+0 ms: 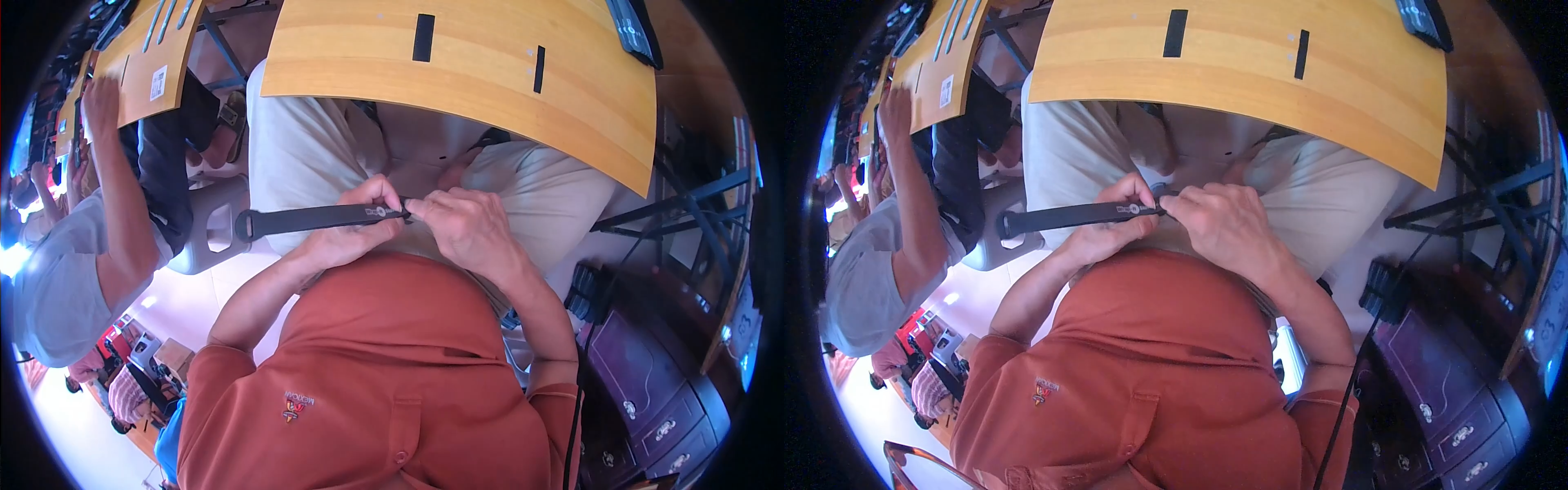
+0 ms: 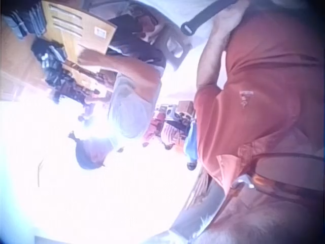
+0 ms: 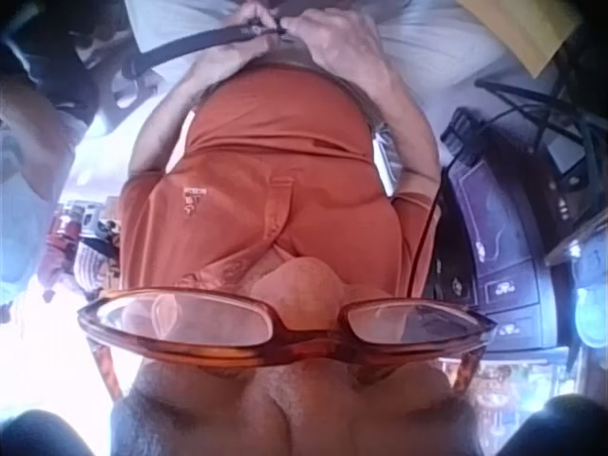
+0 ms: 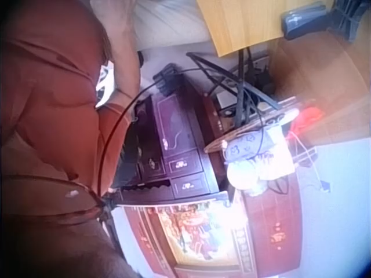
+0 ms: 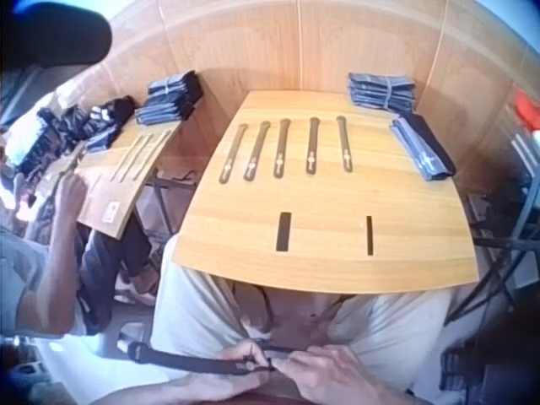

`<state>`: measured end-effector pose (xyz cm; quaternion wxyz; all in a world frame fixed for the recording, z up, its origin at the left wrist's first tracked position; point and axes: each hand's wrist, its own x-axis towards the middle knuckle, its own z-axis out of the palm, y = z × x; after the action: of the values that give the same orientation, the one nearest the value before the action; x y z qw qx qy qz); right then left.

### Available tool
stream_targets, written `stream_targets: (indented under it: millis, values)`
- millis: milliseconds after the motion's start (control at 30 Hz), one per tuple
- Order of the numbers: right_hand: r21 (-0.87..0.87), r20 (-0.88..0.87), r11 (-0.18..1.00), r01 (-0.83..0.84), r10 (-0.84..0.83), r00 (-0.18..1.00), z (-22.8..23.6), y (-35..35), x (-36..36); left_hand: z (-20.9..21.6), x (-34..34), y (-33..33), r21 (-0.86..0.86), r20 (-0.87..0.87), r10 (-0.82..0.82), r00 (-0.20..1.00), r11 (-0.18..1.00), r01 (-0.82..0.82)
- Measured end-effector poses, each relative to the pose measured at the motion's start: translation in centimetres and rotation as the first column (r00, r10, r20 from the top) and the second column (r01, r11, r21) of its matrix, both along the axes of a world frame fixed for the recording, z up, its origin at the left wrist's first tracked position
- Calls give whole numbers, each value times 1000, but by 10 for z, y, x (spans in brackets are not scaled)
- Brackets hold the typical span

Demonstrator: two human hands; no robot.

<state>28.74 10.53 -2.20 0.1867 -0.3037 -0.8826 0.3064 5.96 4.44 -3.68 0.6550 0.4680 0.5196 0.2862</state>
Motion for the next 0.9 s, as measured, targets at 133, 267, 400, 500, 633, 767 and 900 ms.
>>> stream_targets:
  millis: [133, 267, 400, 500, 633, 767, 900]
  values:
    - [-104, -64, 989, 101, -108, 992, 0, -3, -7, 10, 9, 3, -35, 133, 237, 962, 971, -234]
    - [-296, -195, 942, 161, -224, 955, 3, -8, -11, 14, 13, -3, -25, 121, 361, 925, 932, -361]
    - [-251, -154, 960, 121, -163, 975, 8, -6, -7, 19, 8, -3, 79, -9, 215, 977, 974, -214]
    - [-56, -50, 998, 6, -9, 999, 9, -2, 0, 33, -1, 4, 70, -134, -6, 991, 997, 16]
    - [171, 124, 957, -233, 214, 969, 25, 6, -1, 21, -16, 6, -78, -4, -173, 985, 982, 172]
    - [258, 130, 934, -246, 219, 967, 29, 10, -6, 37, -19, 22, -87, -32, -269, 962, 960, 266]
    - [104, 69, 978, -180, 174, 982, 24, 10, -4, 35, -10, 19, -23, -111, -181, 977, 984, 179]
